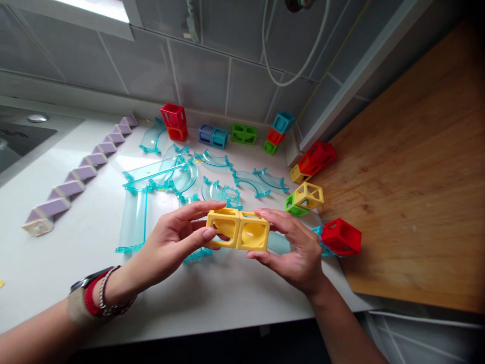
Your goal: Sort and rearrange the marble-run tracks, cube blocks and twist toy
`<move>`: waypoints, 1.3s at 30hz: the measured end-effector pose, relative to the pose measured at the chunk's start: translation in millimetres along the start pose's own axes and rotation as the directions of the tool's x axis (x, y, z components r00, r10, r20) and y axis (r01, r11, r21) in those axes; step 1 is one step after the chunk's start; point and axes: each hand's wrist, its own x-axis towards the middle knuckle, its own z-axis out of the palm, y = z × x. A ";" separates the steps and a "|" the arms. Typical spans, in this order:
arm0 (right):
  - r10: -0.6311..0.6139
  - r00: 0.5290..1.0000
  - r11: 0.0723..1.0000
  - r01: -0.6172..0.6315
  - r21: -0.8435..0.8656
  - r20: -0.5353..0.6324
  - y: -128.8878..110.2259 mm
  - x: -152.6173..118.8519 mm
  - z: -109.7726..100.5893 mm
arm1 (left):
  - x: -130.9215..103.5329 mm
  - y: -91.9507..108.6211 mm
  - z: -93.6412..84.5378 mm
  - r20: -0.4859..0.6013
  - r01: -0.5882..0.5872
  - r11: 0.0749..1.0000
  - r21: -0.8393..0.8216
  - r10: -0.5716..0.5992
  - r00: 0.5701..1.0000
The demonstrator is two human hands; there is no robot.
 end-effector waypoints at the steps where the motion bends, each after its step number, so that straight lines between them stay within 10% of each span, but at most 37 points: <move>1: 0.013 1.000 1.000 -0.013 0.010 -0.002 0.0 -0.6 0.2 | 0.0 0.3 0.1 0.003 -0.001 1.000 0.000 0.001 1.000; 15: 0.438 0.895 0.774 -0.425 0.469 0.087 8.2 -8.2 6.6 | -9.2 0.4 -3.3 0.150 -0.235 0.939 0.250 0.202 0.968; 27: 0.158 0.984 0.909 -0.178 0.376 0.085 4.4 -4.0 8.5 | -4.1 2.4 1.2 0.167 -0.422 0.846 0.325 0.388 0.906; 39: 0.249 0.965 0.905 -0.263 0.334 0.084 6.6 -9.1 12.5 | -2.4 0.2 -1.2 0.154 -0.324 0.854 0.408 0.286 0.946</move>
